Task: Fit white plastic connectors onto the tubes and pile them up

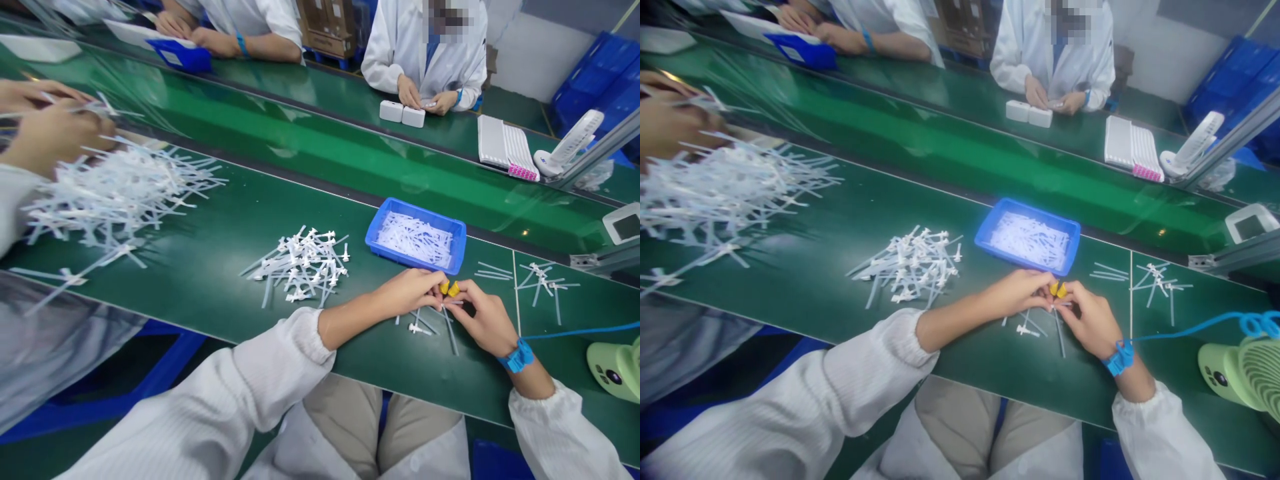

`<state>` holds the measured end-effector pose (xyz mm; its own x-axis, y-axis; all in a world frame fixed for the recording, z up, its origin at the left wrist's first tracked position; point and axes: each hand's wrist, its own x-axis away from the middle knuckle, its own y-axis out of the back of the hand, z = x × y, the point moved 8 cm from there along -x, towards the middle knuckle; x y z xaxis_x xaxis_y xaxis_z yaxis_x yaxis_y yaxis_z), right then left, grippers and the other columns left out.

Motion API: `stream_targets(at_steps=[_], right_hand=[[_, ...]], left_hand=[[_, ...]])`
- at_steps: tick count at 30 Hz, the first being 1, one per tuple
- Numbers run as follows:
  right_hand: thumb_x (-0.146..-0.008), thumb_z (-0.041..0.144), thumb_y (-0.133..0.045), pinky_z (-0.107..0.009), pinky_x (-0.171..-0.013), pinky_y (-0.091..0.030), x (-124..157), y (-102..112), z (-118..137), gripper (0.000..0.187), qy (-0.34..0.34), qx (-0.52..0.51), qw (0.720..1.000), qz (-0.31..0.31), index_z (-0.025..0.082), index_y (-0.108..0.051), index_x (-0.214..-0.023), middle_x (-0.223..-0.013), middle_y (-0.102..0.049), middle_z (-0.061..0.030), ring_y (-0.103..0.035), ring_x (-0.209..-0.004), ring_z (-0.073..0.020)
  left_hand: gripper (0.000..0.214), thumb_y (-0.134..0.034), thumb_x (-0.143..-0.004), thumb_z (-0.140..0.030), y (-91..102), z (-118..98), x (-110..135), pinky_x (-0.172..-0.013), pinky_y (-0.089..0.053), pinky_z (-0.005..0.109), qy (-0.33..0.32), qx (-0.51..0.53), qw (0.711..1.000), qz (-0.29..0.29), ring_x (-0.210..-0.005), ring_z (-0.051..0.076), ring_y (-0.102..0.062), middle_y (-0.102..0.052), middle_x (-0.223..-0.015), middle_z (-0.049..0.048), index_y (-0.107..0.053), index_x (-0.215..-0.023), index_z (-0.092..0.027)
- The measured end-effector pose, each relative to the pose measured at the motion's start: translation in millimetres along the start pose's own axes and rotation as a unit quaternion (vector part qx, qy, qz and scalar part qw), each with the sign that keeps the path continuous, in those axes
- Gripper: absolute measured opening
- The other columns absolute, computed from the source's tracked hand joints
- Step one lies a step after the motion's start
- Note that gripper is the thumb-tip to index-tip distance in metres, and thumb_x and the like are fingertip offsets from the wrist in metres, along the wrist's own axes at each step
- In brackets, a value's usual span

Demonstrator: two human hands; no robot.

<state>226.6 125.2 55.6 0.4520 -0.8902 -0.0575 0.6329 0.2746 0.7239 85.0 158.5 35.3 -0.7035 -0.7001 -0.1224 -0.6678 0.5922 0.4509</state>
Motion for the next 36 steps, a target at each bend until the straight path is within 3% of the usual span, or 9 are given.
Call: stream_targets(at_steps=[7, 16, 22, 29, 36], right_hand=[[-0.107, 0.027, -0.059, -0.033, -0.082, -0.057, -0.3, -1.2, 11.5, 0.005, 0.052, 0.054, 0.997, 0.01, 0.028, -0.061, -0.112, -0.099, -0.08, -0.0025, -0.078, -0.092, -0.0234], [-0.106, 0.033, -0.064, -0.033, -0.084, -0.058, 1.2, 4.6, 7.2, 0.014, 0.065, 0.024, 0.998, 0.0, 0.027, -0.065, -0.119, -0.109, -0.078, -0.0051, -0.076, -0.094, -0.0234], [-0.108, 0.029, -0.06, -0.033, -0.082, -0.057, 1.0, 5.5, 15.8, 0.008, 0.088, 0.065, 0.994, -0.018, 0.027, -0.066, -0.114, -0.105, -0.079, -0.0046, -0.076, -0.092, -0.0236], [-0.108, 0.025, -0.06, -0.03, -0.081, -0.057, -2.0, 5.8, 20.9, 0.01, 0.085, 0.073, 0.994, 0.008, 0.028, -0.062, -0.118, -0.106, -0.08, -0.0025, -0.079, -0.094, -0.0222], [-0.109, 0.022, -0.056, -0.032, -0.078, -0.056, -2.0, -0.4, 28.3, 0.01, 0.091, 0.138, 0.986, 0.02, 0.026, -0.064, -0.11, -0.104, -0.079, -0.0049, -0.077, -0.092, -0.0237]], left_hand=[[0.026, -0.084, -0.094, -0.012, -0.9, -1.2, -0.8, -0.081, -0.048, 0.022, -0.015, -0.001, 1.0, 0.0, -0.091, 0.017, -0.072, -0.076, -0.093, -0.0002, -0.06, -0.101, -0.019], [0.027, -0.081, -0.096, -0.011, -0.2, -3.6, 0.7, -0.082, -0.05, 0.024, -0.037, 0.005, 0.999, 0.02, -0.095, 0.018, -0.074, -0.075, -0.101, 0.0029, -0.058, -0.107, -0.019], [0.03, -0.082, -0.095, -0.011, -0.7, -1.7, -0.4, -0.082, -0.05, 0.024, -0.032, 0.001, 0.999, 0.017, -0.096, 0.018, -0.073, -0.074, -0.101, 0.0023, -0.057, -0.108, -0.02], [0.032, -0.084, -0.094, -0.012, -2.0, 1.4, -0.6, -0.079, -0.048, 0.023, -0.016, -0.01, 1.0, 0.006, -0.093, 0.018, -0.073, -0.075, -0.1, 0.0004, -0.056, -0.106, -0.021], [0.034, -0.086, -0.091, -0.011, -0.1, -1.7, -2.3, -0.075, -0.045, 0.022, -0.008, -0.021, 1.0, -0.007, -0.089, 0.017, -0.072, -0.074, -0.092, -0.002, -0.056, -0.104, -0.02]])
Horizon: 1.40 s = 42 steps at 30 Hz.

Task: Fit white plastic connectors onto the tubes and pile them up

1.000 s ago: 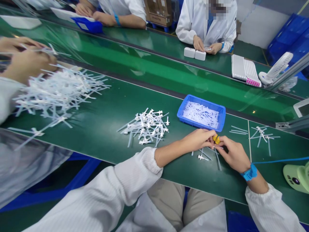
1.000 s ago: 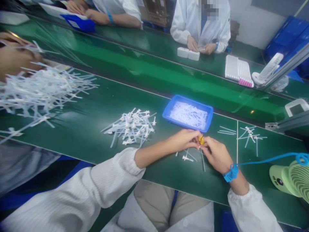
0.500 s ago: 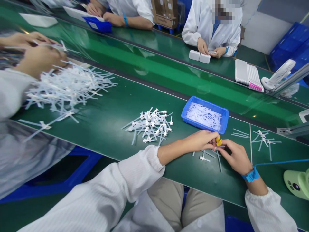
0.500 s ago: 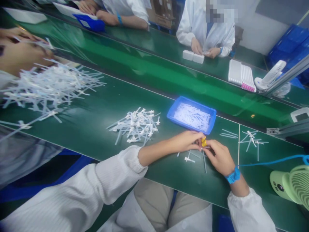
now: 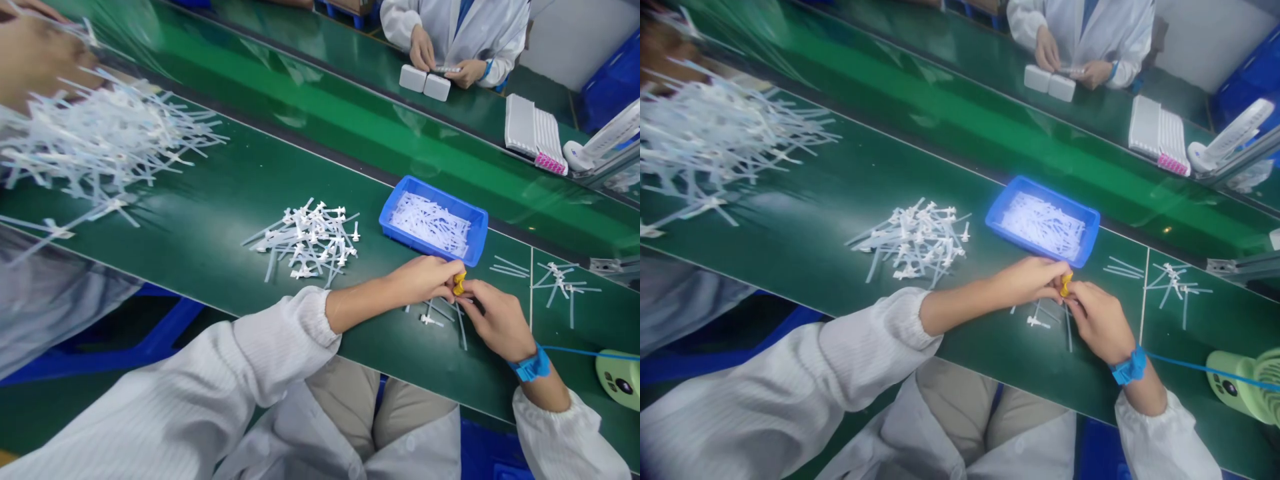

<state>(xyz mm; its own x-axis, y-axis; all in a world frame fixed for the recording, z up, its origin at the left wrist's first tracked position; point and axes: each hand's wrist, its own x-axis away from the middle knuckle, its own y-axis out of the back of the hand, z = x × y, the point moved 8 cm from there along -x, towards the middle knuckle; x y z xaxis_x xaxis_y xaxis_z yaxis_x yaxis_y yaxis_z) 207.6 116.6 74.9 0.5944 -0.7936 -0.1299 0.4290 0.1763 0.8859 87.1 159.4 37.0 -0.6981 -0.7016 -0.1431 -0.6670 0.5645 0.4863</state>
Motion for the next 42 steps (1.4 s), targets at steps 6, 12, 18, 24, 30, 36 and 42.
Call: stream_targets(at_steps=[6, 12, 18, 24, 30, 36, 42], right_hand=[[-0.108, 0.028, -0.058, -0.035, -0.086, -0.061, 1.3, 2.6, -6.9, 0.015, -0.019, -0.036, 0.999, 0.012, 0.027, -0.064, -0.122, -0.11, -0.082, -0.0064, -0.08, -0.098, -0.0258], [-0.107, 0.025, -0.055, -0.039, -0.094, -0.063, 5.9, 7.0, -21.7, 0.028, -0.047, -0.102, 0.994, 0.014, 0.028, -0.062, -0.134, -0.114, -0.083, -0.0069, -0.081, -0.106, -0.0269], [-0.105, 0.024, -0.054, -0.038, -0.091, -0.063, 7.9, 17.8, -34.2, 0.022, -0.073, -0.123, 0.987, -0.068, 0.025, -0.067, -0.122, -0.116, -0.082, -0.008, -0.08, -0.101, -0.0247], [-0.104, 0.026, -0.055, -0.038, -0.087, -0.064, 8.3, 13.8, -43.4, 0.018, -0.082, -0.128, 0.984, -0.096, 0.025, -0.068, -0.117, -0.109, -0.083, -0.0065, -0.081, -0.098, -0.0244], [-0.104, 0.036, -0.06, -0.037, -0.085, -0.065, 11.1, 11.7, -58.9, 0.018, -0.14, -0.199, 0.958, -0.149, 0.025, -0.07, -0.115, -0.106, -0.083, -0.0067, -0.081, -0.099, -0.0246], [-0.099, 0.051, -0.072, -0.035, -0.079, -0.066, 9.8, 11.5, -51.6, 0.03, -0.146, -0.382, 0.901, -0.145, 0.022, -0.072, -0.105, -0.099, -0.081, -0.0083, -0.079, -0.093, -0.0239], [-0.095, 0.053, -0.079, -0.035, -0.078, -0.066, 5.0, 0.2, -33.6, 0.034, -0.133, -0.462, 0.869, -0.119, 0.022, -0.073, -0.107, -0.098, -0.08, -0.0065, -0.077, -0.089, -0.0214]], left_hand=[[0.038, -0.088, -0.091, -0.015, 1.6, -1.4, -0.3, -0.073, -0.045, 0.023, -0.01, -0.028, 1.0, -0.005, -0.089, 0.019, -0.072, -0.074, -0.095, -0.0005, -0.056, -0.11, -0.02], [0.043, -0.086, -0.094, -0.016, -3.9, 0.7, 0.9, -0.082, -0.048, 0.027, -0.045, -0.03, 0.999, 0.004, -0.096, 0.021, -0.072, -0.076, -0.1, 0.0026, -0.053, -0.123, -0.021], [0.035, -0.083, -0.095, -0.017, -1.0, -7.6, 5.6, -0.08, -0.046, 0.027, -0.053, -0.073, 0.996, 0.011, -0.095, 0.021, -0.07, -0.074, -0.102, 0.0021, -0.057, -0.118, -0.021], [0.02, -0.081, -0.1, -0.034, -7.0, -14.5, 5.1, -0.085, -0.046, 0.031, -0.085, -0.178, 0.98, 0.007, -0.091, 0.022, -0.068, -0.074, -0.096, 0.0031, -0.068, -0.108, -0.02], [0.012, -0.069, -0.107, -0.03, -1.4, -18.4, 9.8, -0.084, -0.049, 0.029, -0.092, -0.158, 0.982, -0.04, -0.088, 0.02, -0.069, -0.075, -0.094, 0.0039, -0.071, -0.103, -0.019], [0.019, -0.065, -0.108, -0.034, 17.7, -33.7, 20.9, -0.083, -0.056, 0.03, -0.141, -0.109, 0.973, -0.149, -0.085, 0.02, -0.072, -0.077, -0.091, 0.0072, -0.075, -0.104, -0.019], [0.014, -0.068, -0.107, -0.03, 27.9, -43.9, 25.5, -0.092, -0.059, 0.034, -0.179, -0.078, 0.96, -0.2, -0.094, 0.022, -0.076, -0.081, -0.1, 0.0088, -0.075, -0.104, -0.019]])
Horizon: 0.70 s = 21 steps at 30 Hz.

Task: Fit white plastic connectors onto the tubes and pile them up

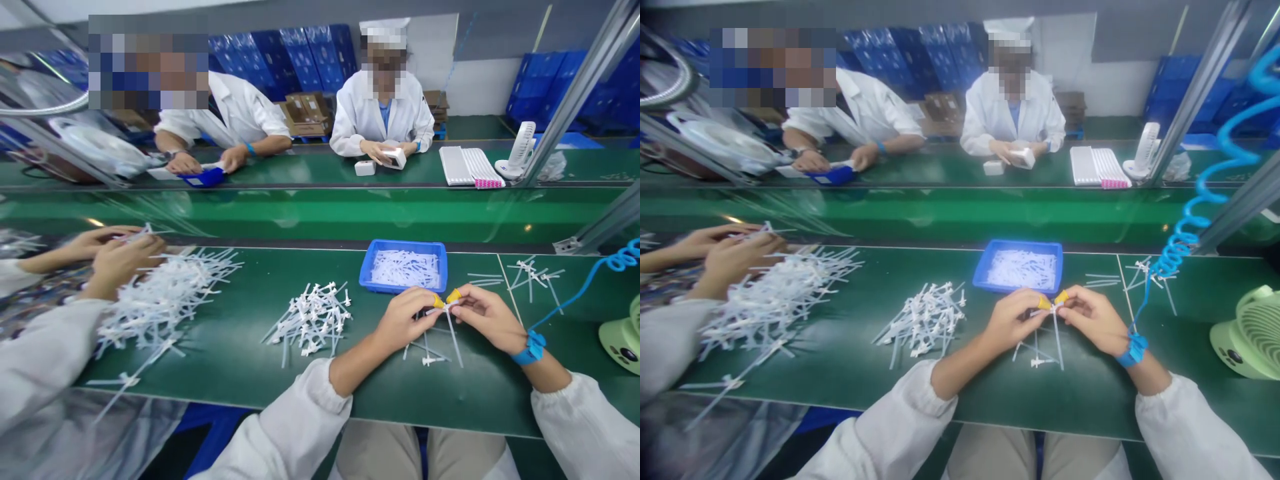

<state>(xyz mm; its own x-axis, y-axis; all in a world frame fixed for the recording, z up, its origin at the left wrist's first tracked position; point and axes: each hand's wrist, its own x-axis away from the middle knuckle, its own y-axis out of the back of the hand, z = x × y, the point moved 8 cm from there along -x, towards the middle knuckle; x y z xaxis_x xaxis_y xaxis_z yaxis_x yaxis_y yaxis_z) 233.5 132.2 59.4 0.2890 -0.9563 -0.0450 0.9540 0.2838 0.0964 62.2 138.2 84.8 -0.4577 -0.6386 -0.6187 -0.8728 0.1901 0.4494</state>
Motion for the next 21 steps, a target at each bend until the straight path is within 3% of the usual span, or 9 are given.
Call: stream_targets(at_steps=[4, 8, 21], right_hand=[[-0.093, 0.05, -0.083, -0.034, -0.081, -0.067, 1.3, -4.8, -1.4, 0.032, 0.016, -0.017, 0.999, -0.025, 0.022, -0.075, -0.105, -0.098, -0.08, -0.0062, -0.078, -0.09, -0.0212], [-0.094, 0.054, -0.081, -0.034, -0.074, -0.069, 3.0, -5.0, -1.6, 0.034, 0.029, -0.015, 0.998, -0.052, 0.022, -0.076, -0.104, -0.095, -0.081, -0.0066, -0.079, -0.084, -0.0216], [-0.1, 0.048, -0.074, -0.032, -0.071, -0.067, 10.5, -3.7, 10.8, 0.025, 0.102, 0.057, 0.987, -0.113, 0.025, -0.081, -0.096, -0.092, -0.082, -0.0065, -0.077, -0.078, -0.0211]], left_hand=[[0.009, -0.07, -0.106, -0.026, 4.6, -4.3, -0.8, -0.092, -0.059, 0.036, -0.018, 0.003, 0.999, -0.027, -0.096, 0.021, -0.076, -0.081, -0.102, 0.0091, -0.076, -0.105, -0.019], [0.011, -0.07, -0.106, -0.027, 5.4, -1.7, 0.6, -0.092, -0.061, 0.036, 0.009, -0.01, 0.999, -0.038, -0.097, 0.022, -0.075, -0.079, -0.103, 0.0103, -0.077, -0.103, -0.019], [0.012, -0.076, -0.103, -0.028, 6.9, -5.4, 0.9, -0.087, -0.065, 0.032, 0.018, 0.03, 0.997, -0.064, -0.091, 0.02, -0.078, -0.081, -0.099, 0.0095, -0.08, -0.1, -0.017]])
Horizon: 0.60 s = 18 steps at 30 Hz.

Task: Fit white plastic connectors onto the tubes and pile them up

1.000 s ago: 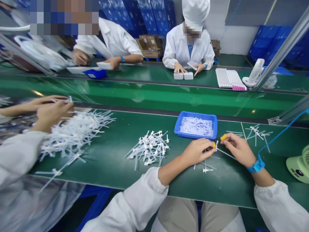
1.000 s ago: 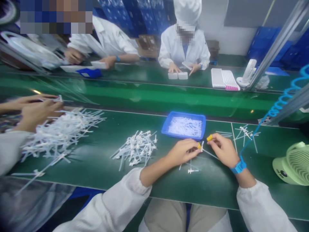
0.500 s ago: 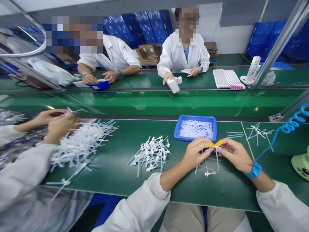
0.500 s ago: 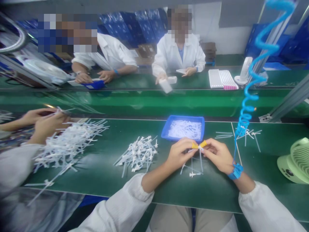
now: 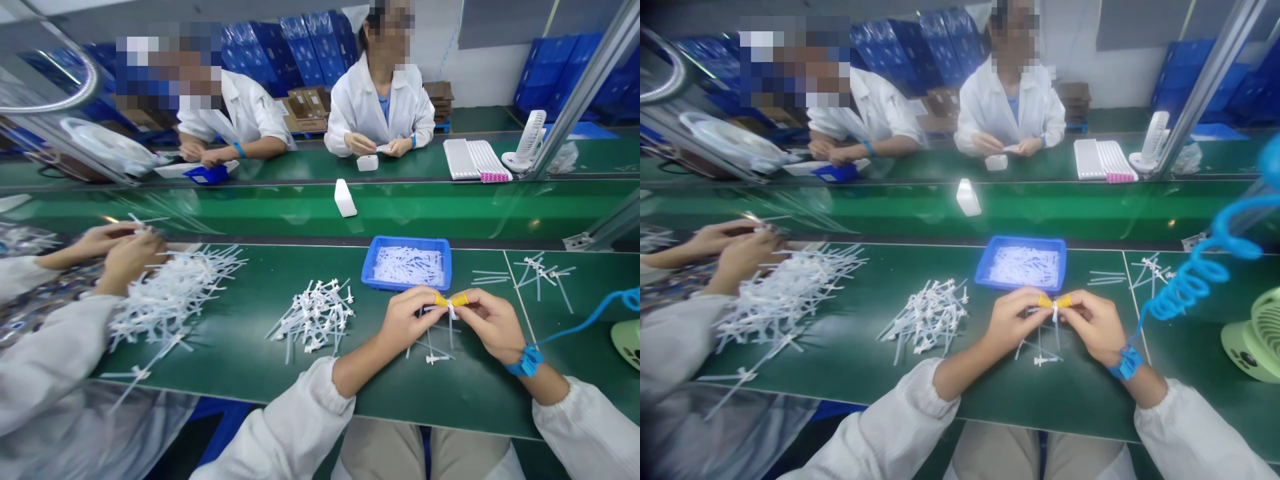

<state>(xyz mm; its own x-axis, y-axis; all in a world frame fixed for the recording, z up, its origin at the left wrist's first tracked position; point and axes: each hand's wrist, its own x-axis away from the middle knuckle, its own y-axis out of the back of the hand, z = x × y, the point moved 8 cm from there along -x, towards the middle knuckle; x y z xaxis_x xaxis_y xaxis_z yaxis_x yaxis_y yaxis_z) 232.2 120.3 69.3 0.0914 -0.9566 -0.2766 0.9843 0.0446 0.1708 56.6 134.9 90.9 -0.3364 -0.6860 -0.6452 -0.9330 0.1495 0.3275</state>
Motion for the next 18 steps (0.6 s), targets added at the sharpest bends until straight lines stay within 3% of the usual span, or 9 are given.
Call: stream_targets(at_steps=[6, 12, 15, 18], right_hand=[[-0.103, 0.044, -0.071, -0.031, -0.068, -0.064, 0.2, -0.2, 10.4, 0.027, 0.022, 0.021, 0.999, 0.018, 0.024, -0.079, -0.087, -0.092, -0.082, -0.0072, -0.076, -0.077, -0.021], [-0.102, 0.041, -0.074, -0.03, -0.067, -0.064, -0.2, -1.6, 0.9, 0.025, 0.008, -0.003, 1.0, 0.014, 0.024, -0.078, -0.083, -0.091, -0.082, -0.0065, -0.076, -0.074, -0.0196], [-0.102, 0.04, -0.074, -0.03, -0.072, -0.066, -2.6, -2.1, -4.4, 0.021, -0.006, -0.018, 0.999, 0.031, 0.023, -0.079, -0.091, -0.093, -0.082, -0.0062, -0.078, -0.078, -0.0193], [-0.102, 0.037, -0.074, -0.033, -0.084, -0.068, -4.5, -2.9, -5.5, 0.019, -0.016, -0.032, 0.998, 0.06, 0.023, -0.078, -0.113, -0.102, -0.082, -0.0067, -0.08, -0.089, -0.0206]], left_hand=[[0.015, -0.078, -0.102, -0.031, -0.7, 3.5, -1.0, -0.084, -0.065, 0.03, -0.001, 0.041, 0.999, 0.013, -0.087, 0.019, -0.078, -0.082, -0.095, 0.0091, -0.084, -0.098, -0.018], [0.02, -0.077, -0.103, -0.035, -2.8, 8.7, -1.7, -0.081, -0.065, 0.03, 0.015, 0.041, 0.999, 0.02, -0.082, 0.019, -0.077, -0.081, -0.092, 0.0088, -0.084, -0.095, -0.017], [0.013, -0.074, -0.105, -0.028, -2.0, 5.2, -1.6, -0.084, -0.064, 0.028, -0.007, -0.001, 1.0, 0.023, -0.086, 0.018, -0.077, -0.081, -0.095, 0.0079, -0.082, -0.101, -0.018], [0.008, -0.071, -0.106, -0.022, 0.2, 0.2, -0.6, -0.087, -0.063, 0.028, -0.039, -0.053, 0.998, 0.014, -0.093, 0.019, -0.077, -0.08, -0.101, 0.008, -0.078, -0.108, -0.018]])
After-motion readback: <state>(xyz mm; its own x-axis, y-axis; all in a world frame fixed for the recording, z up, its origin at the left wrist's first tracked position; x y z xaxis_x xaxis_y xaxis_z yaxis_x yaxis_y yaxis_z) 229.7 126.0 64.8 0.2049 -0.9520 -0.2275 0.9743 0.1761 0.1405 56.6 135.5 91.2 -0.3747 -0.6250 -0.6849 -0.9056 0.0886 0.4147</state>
